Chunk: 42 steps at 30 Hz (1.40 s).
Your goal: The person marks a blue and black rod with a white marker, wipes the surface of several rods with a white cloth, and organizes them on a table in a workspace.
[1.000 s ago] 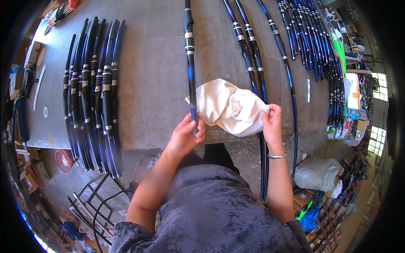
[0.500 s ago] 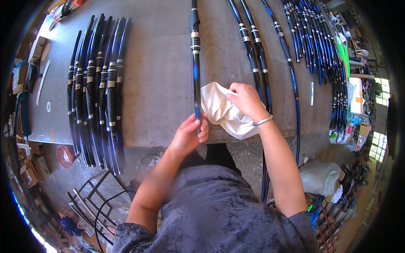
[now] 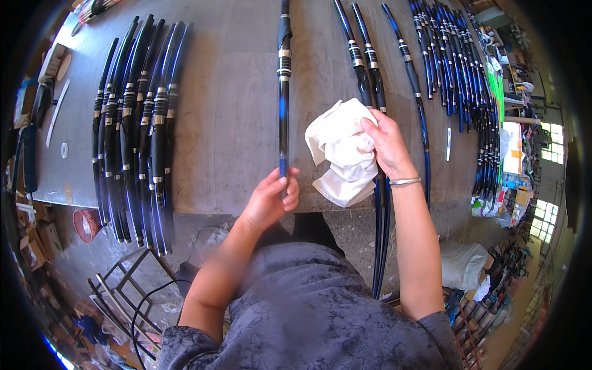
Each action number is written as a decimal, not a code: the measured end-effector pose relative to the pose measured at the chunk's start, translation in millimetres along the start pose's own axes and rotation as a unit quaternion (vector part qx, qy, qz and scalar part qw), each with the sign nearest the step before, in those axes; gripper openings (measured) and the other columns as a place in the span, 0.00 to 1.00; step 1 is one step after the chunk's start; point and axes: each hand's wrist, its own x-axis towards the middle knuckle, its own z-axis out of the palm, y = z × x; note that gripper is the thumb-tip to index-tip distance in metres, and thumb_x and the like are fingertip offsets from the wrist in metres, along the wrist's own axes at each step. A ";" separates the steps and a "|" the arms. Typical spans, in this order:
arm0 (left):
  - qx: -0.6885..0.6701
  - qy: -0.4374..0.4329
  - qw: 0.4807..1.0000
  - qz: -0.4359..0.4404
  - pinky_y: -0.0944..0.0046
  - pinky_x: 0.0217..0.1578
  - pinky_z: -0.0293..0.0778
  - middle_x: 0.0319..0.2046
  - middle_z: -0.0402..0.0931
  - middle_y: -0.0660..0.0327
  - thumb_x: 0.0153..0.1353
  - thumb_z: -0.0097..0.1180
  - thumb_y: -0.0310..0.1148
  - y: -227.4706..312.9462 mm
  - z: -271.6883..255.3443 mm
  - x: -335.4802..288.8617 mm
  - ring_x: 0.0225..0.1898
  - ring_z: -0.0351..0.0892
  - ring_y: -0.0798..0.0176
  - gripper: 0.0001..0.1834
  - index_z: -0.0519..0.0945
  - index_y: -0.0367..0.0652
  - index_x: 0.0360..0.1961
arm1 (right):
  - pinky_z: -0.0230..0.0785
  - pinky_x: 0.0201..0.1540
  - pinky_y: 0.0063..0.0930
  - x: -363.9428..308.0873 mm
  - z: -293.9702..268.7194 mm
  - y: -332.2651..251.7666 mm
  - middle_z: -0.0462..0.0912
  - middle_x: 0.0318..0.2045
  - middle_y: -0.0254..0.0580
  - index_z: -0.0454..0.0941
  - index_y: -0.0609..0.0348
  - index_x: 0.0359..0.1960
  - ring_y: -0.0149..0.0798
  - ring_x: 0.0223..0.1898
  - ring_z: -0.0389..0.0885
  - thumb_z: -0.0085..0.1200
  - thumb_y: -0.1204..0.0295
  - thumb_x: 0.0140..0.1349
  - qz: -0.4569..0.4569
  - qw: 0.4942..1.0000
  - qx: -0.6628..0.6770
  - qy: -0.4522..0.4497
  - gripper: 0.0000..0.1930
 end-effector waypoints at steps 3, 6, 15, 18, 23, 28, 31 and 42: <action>0.007 -0.001 1.000 0.000 0.69 0.24 0.62 0.27 0.66 0.62 0.67 0.49 0.33 0.7 -0.5 0.1 0.25 0.63 0.68 0.16 0.70 0.37 0.53 | 0.75 0.35 0.17 -7.8 6.7 -7.9 0.79 0.35 0.31 0.75 0.63 0.41 0.23 0.34 0.77 0.51 0.73 0.67 0.010 1.000 0.008 0.017 0.07; 0.024 0.011 1.000 0.000 0.69 0.25 0.62 0.27 0.66 0.62 0.67 0.50 0.32 0.4 -0.4 -2.2 0.25 0.63 0.68 0.16 0.69 0.38 0.53 | 0.73 0.41 0.20 -8.0 3.5 2.0 0.79 0.36 0.35 0.76 0.64 0.38 0.28 0.40 0.78 0.54 0.72 0.65 -0.025 0.998 -0.052 0.009 0.07; 0.060 0.006 0.998 0.001 0.69 0.26 0.62 0.27 0.65 0.63 0.67 0.52 0.33 0.6 -1.1 -2.4 0.25 0.63 0.69 0.17 0.68 0.39 0.54 | 0.70 0.41 0.24 -24.0 40.6 14.7 0.80 0.35 0.39 0.70 0.63 0.28 0.32 0.39 0.78 0.57 0.74 0.60 -0.176 0.975 -0.131 -0.025 0.08; 0.048 -0.003 0.999 0.006 0.69 0.26 0.62 0.28 0.65 0.63 0.66 0.52 0.33 -1.3 -5.5 -2.7 0.26 0.63 0.69 0.16 0.68 0.41 0.53 | 0.69 0.30 0.28 -32.7 59.6 25.1 0.76 0.28 0.38 0.73 0.60 0.33 0.35 0.30 0.79 0.59 0.74 0.59 -0.181 0.930 -0.315 -0.048 0.07; 0.040 0.001 0.999 0.012 0.69 0.25 0.61 0.28 0.65 0.64 0.66 0.52 0.33 -1.2 -2.6 -3.9 0.26 0.63 0.69 0.16 0.67 0.43 0.53 | 0.69 0.40 0.35 -45.2 81.5 42.8 0.75 0.39 0.41 0.76 0.56 0.40 0.44 0.40 0.77 0.52 0.75 0.55 -0.373 0.770 -0.508 -0.096 0.10; 0.045 0.011 0.999 0.006 0.70 0.24 0.60 0.28 0.64 0.65 0.67 0.51 0.32 0.1 -1.0 -5.0 0.26 0.62 0.71 0.16 0.65 0.44 0.53 | 0.68 0.43 0.34 -47.6 90.5 44.8 0.76 0.40 0.41 0.77 0.55 0.42 0.42 0.42 0.77 0.52 0.74 0.55 -0.387 0.748 -0.528 -0.111 0.12; 0.054 0.017 0.998 0.008 0.71 0.23 0.59 0.26 0.63 0.66 0.67 0.51 0.32 -1.4 -1.1 -4.6 0.25 0.61 0.71 0.15 0.65 0.44 0.53 | 0.69 0.42 0.34 -50.2 90.9 46.6 0.77 0.39 0.41 0.78 0.56 0.41 0.42 0.41 0.77 0.52 0.74 0.54 -0.387 0.757 -0.514 -0.113 0.12; 0.036 0.007 0.999 0.007 0.72 0.22 0.58 0.26 0.62 0.67 0.67 0.50 0.31 -4.6 -3.9 -5.6 0.24 0.59 0.72 0.13 0.65 0.46 0.51 | 0.71 0.42 0.34 -56.1 93.3 50.6 0.78 0.39 0.39 0.79 0.57 0.40 0.41 0.40 0.77 0.53 0.74 0.53 -0.399 0.754 -0.509 -0.116 0.11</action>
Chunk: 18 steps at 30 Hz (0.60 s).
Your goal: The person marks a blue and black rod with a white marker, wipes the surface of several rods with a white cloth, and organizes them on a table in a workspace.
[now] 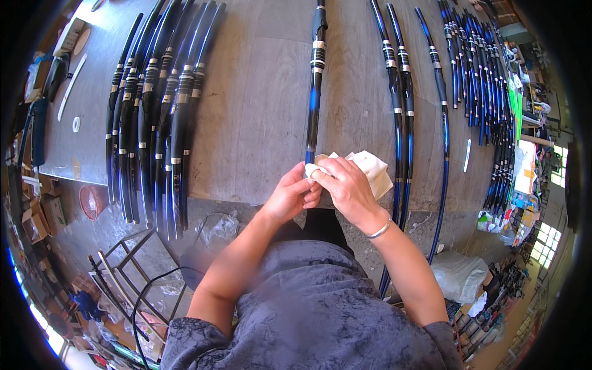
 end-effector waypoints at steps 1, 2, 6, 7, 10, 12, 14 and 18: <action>0.000 0.007 1.000 0.000 0.72 0.22 0.58 0.26 0.61 0.67 0.68 0.50 0.31 -1.0 0.0 -0.6 0.24 0.58 0.72 0.14 0.66 0.45 0.52 | 0.71 0.41 0.34 -0.9 2.1 2.6 0.78 0.38 0.40 0.78 0.57 0.40 0.42 0.40 0.77 0.53 0.74 0.53 -0.002 1.000 0.003 0.013 0.11; 0.002 0.003 1.000 0.003 0.72 0.22 0.58 0.26 0.61 0.67 0.68 0.50 0.31 0.5 0.2 0.7 0.24 0.58 0.72 0.14 0.66 0.45 0.52 | 0.71 0.41 0.34 2.7 0.4 3.9 0.78 0.38 0.40 0.78 0.57 0.39 0.42 0.40 0.77 0.53 0.74 0.53 0.003 1.000 -0.001 0.002 0.11; 0.007 -0.011 1.000 0.016 0.72 0.22 0.58 0.26 0.61 0.67 0.67 0.50 0.32 3.6 -0.9 4.3 0.24 0.58 0.72 0.15 0.66 0.44 0.53 | 0.71 0.41 0.34 8.8 -0.8 3.4 0.78 0.38 0.40 0.78 0.57 0.38 0.43 0.40 0.78 0.53 0.75 0.53 0.032 0.999 0.003 0.002 0.10; 0.007 -0.013 1.000 0.019 0.72 0.22 0.58 0.26 0.61 0.67 0.67 0.50 0.32 3.6 -1.7 4.2 0.24 0.58 0.72 0.15 0.66 0.43 0.53 | 0.72 0.41 0.34 6.5 1.8 2.2 0.78 0.37 0.40 0.78 0.58 0.38 0.43 0.40 0.78 0.53 0.75 0.54 0.043 0.999 0.009 0.014 0.10; -0.001 -0.029 0.999 0.028 0.72 0.21 0.58 0.26 0.61 0.66 0.67 0.51 0.31 5.4 -1.4 3.9 0.23 0.58 0.72 0.18 0.66 0.41 0.57 | 0.72 0.40 0.35 -0.4 -0.9 13.3 0.79 0.36 0.43 0.79 0.60 0.38 0.46 0.38 0.79 0.52 0.78 0.54 0.127 0.990 0.048 0.033 0.10; -0.008 -0.026 0.999 0.026 0.72 0.21 0.59 0.26 0.62 0.66 0.66 0.52 0.31 6.7 -2.3 2.4 0.23 0.58 0.72 0.22 0.65 0.40 0.60 | 0.73 0.40 0.36 -6.0 -5.8 27.3 0.79 0.36 0.46 0.79 0.62 0.40 0.48 0.38 0.80 0.50 0.82 0.55 0.141 0.989 0.029 0.046 0.11; -0.018 -0.038 0.999 0.020 0.72 0.21 0.59 0.26 0.62 0.65 0.66 0.52 0.31 6.2 -1.6 3.4 0.23 0.59 0.72 0.23 0.65 0.39 0.60 | 0.72 0.42 0.36 -11.7 -17.5 29.5 0.78 0.38 0.48 0.78 0.66 0.40 0.49 0.40 0.80 0.49 0.85 0.56 0.159 0.987 0.027 0.022 0.10; -0.024 -0.062 0.998 0.021 0.72 0.21 0.59 0.25 0.62 0.65 0.65 0.54 0.31 12.6 4.9 0.6 0.23 0.60 0.72 0.25 0.64 0.39 0.62 | 0.71 0.44 0.39 -21.3 -19.5 32.6 0.78 0.39 0.49 0.74 0.63 0.46 0.52 0.42 0.79 0.53 0.82 0.55 0.181 0.983 0.025 -0.008 0.15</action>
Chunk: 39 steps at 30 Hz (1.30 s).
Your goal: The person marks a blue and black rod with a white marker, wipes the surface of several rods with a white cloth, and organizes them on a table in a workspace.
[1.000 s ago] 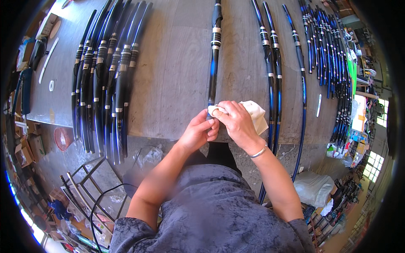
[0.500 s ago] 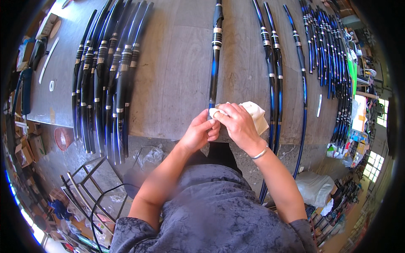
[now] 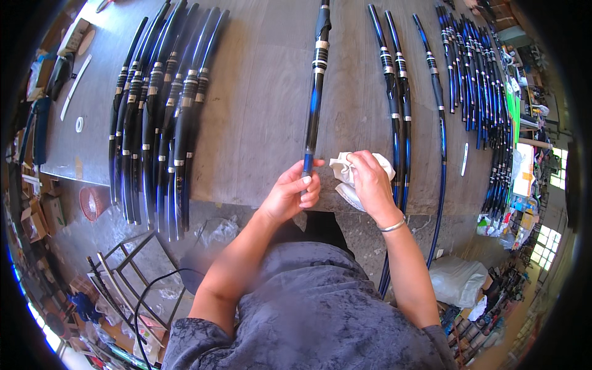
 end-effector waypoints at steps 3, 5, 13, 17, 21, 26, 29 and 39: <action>0.006 -0.027 1.000 -0.011 0.72 0.21 0.59 0.25 0.62 0.65 0.65 0.55 0.31 4.0 12.3 1.4 0.23 0.60 0.72 0.26 0.64 0.38 0.62 | 0.71 0.46 0.40 -1.9 -2.3 1.7 0.78 0.41 0.51 0.70 0.62 0.51 0.53 0.43 0.79 0.58 0.76 0.55 0.056 0.998 0.009 -0.031 0.21; 0.012 -0.042 0.999 -0.017 0.72 0.21 0.59 0.25 0.62 0.65 0.64 0.55 0.32 7.4 20.7 2.5 0.22 0.60 0.72 0.27 0.64 0.38 0.62 | 0.71 0.47 0.40 0.7 -12.1 -5.0 0.79 0.42 0.52 0.67 0.61 0.53 0.53 0.45 0.79 0.61 0.71 0.56 0.119 0.991 0.039 -0.051 0.24; 0.055 -0.091 0.993 -0.057 0.72 0.22 0.58 0.24 0.64 0.65 0.65 0.55 0.34 14.8 55.0 5.8 0.21 0.60 0.73 0.28 0.63 0.40 0.63 | 0.71 0.53 0.30 55.6 -55.6 -20.2 0.79 0.47 0.50 0.64 0.67 0.57 0.39 0.49 0.79 0.54 0.66 0.67 0.131 0.854 0.502 0.049 0.23; 0.072 -0.096 0.990 -0.069 0.72 0.22 0.59 0.23 0.63 0.66 0.63 0.57 0.35 12.6 62.6 8.1 0.21 0.61 0.72 0.29 0.64 0.39 0.63 | 0.73 0.50 0.31 68.6 -63.9 -38.7 0.81 0.44 0.47 0.66 0.64 0.57 0.36 0.46 0.80 0.51 0.67 0.68 0.121 0.800 0.587 0.017 0.19; 0.068 -0.106 0.989 -0.074 0.71 0.22 0.60 0.23 0.62 0.66 0.63 0.58 0.36 11.6 65.0 8.6 0.20 0.61 0.71 0.30 0.64 0.39 0.64 | 0.76 0.44 0.29 69.4 -68.1 -47.9 0.81 0.40 0.44 0.68 0.63 0.54 0.34 0.40 0.82 0.51 0.70 0.68 0.098 0.827 0.553 0.022 0.16; 0.041 -0.108 0.990 -0.085 0.71 0.22 0.60 0.23 0.63 0.65 0.61 0.58 0.34 13.4 68.8 9.0 0.21 0.62 0.71 0.32 0.63 0.37 0.64 | 0.77 0.41 0.27 67.8 -69.2 -52.7 0.81 0.39 0.43 0.68 0.63 0.53 0.33 0.38 0.82 0.52 0.71 0.67 0.095 0.833 0.542 0.052 0.16; 0.043 -0.119 0.988 -0.085 0.71 0.23 0.60 0.24 0.63 0.65 0.58 0.58 0.30 13.9 68.8 10.1 0.21 0.62 0.70 0.34 0.62 0.36 0.65 | 0.77 0.41 0.27 67.7 -71.1 -51.7 0.82 0.38 0.42 0.69 0.63 0.53 0.33 0.38 0.82 0.52 0.71 0.67 0.098 0.836 0.536 0.058 0.15; 0.085 -0.088 0.988 -0.098 0.73 0.24 0.60 0.27 0.68 0.64 0.56 0.60 0.26 18.2 82.7 10.1 0.23 0.64 0.71 0.37 0.59 0.37 0.67 | 0.77 0.42 0.27 65.5 -73.9 -46.1 0.82 0.39 0.43 0.69 0.63 0.53 0.33 0.38 0.82 0.52 0.71 0.67 0.105 0.837 0.534 0.061 0.15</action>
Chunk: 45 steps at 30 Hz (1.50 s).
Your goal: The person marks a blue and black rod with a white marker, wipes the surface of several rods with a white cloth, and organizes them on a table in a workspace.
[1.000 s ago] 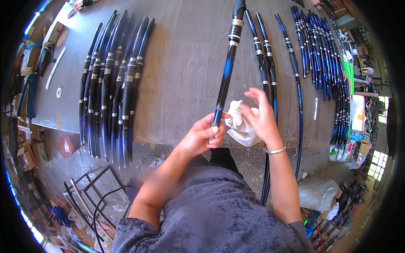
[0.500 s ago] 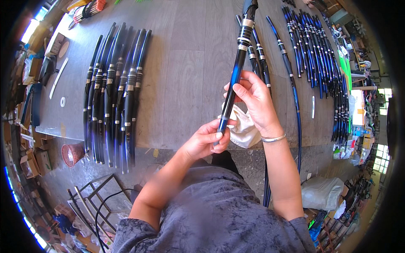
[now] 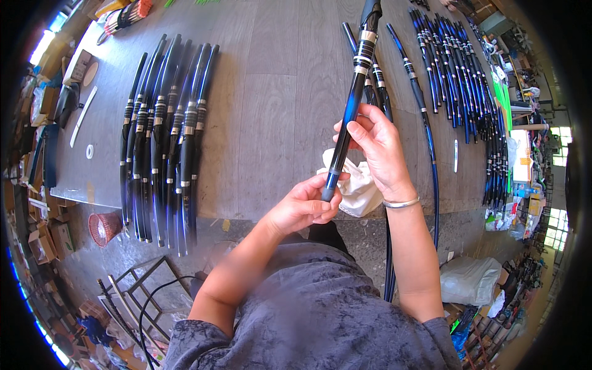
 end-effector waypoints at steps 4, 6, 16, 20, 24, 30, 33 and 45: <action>0.044 0.022 0.999 0.007 0.74 0.25 0.60 0.32 0.72 0.64 0.54 0.65 0.25 0.8 2.4 0.0 0.26 0.65 0.72 0.39 0.61 0.39 0.66 | 0.77 0.42 0.27 -0.7 -2.9 1.6 0.82 0.39 0.43 0.69 0.62 0.53 0.34 0.38 0.82 0.52 0.71 0.67 -0.002 1.000 0.009 0.003 0.15; 0.071 0.026 0.997 0.015 0.74 0.26 0.61 0.33 0.73 0.65 0.52 0.67 0.25 1.0 2.6 0.3 0.28 0.67 0.73 0.40 0.62 0.40 0.66 | 0.77 0.42 0.28 -1.2 -6.7 2.1 0.82 0.39 0.43 0.69 0.62 0.53 0.34 0.38 0.82 0.52 0.71 0.67 -0.001 1.000 0.014 0.009 0.16; 0.163 0.040 0.984 0.050 0.71 0.35 0.68 0.42 0.77 0.58 0.50 0.69 0.26 -6.6 -5.7 1.4 0.30 0.71 0.71 0.35 0.66 0.40 0.59 | 0.77 0.43 0.28 -3.5 -14.9 6.0 0.82 0.38 0.42 0.70 0.63 0.52 0.34 0.38 0.83 0.53 0.71 0.67 -0.005 0.999 0.017 0.029 0.15; 0.136 0.054 0.989 0.038 0.70 0.34 0.68 0.49 0.77 0.50 0.50 0.69 0.26 -6.7 -4.7 0.0 0.29 0.69 0.70 0.31 0.67 0.41 0.54 | 0.77 0.43 0.28 -4.8 -16.8 7.6 0.82 0.38 0.42 0.70 0.63 0.52 0.34 0.38 0.82 0.53 0.71 0.66 -0.009 0.999 0.025 0.041 0.15; 0.130 0.047 0.989 0.048 0.71 0.32 0.67 0.53 0.75 0.45 0.51 0.69 0.26 -9.4 -7.2 1.9 0.28 0.68 0.71 0.31 0.66 0.42 0.54 | 0.78 0.43 0.28 -5.3 -18.8 6.3 0.81 0.38 0.42 0.70 0.63 0.52 0.34 0.38 0.82 0.53 0.71 0.66 -0.013 0.998 0.027 0.046 0.15; 0.153 0.039 0.986 0.050 0.71 0.33 0.67 0.53 0.74 0.44 0.52 0.67 0.24 -6.4 -5.6 4.5 0.28 0.69 0.71 0.29 0.66 0.43 0.53 | 0.77 0.44 0.29 -7.0 -24.2 7.3 0.80 0.39 0.43 0.69 0.63 0.52 0.34 0.38 0.82 0.53 0.72 0.67 -0.010 0.998 0.028 0.048 0.15; 0.187 0.053 0.980 0.044 0.71 0.35 0.69 0.54 0.75 0.45 0.53 0.66 0.23 0.6 -4.5 0.5 0.31 0.71 0.71 0.32 0.65 0.42 0.58 | 0.77 0.45 0.29 -10.1 -20.8 13.0 0.80 0.40 0.43 0.68 0.64 0.52 0.35 0.39 0.82 0.52 0.73 0.67 0.003 0.998 0.037 0.048 0.15; 0.279 -0.002 0.959 -0.040 0.67 0.52 0.69 0.51 0.76 0.60 0.58 0.59 0.20 1.2 -14.4 -13.6 0.50 0.72 0.69 0.34 0.64 0.37 0.65 | 0.67 0.57 0.33 -48.8 -102.0 28.2 0.76 0.52 0.45 0.62 0.61 0.64 0.38 0.55 0.74 0.53 0.75 0.65 -0.068 0.952 -0.281 0.097 0.26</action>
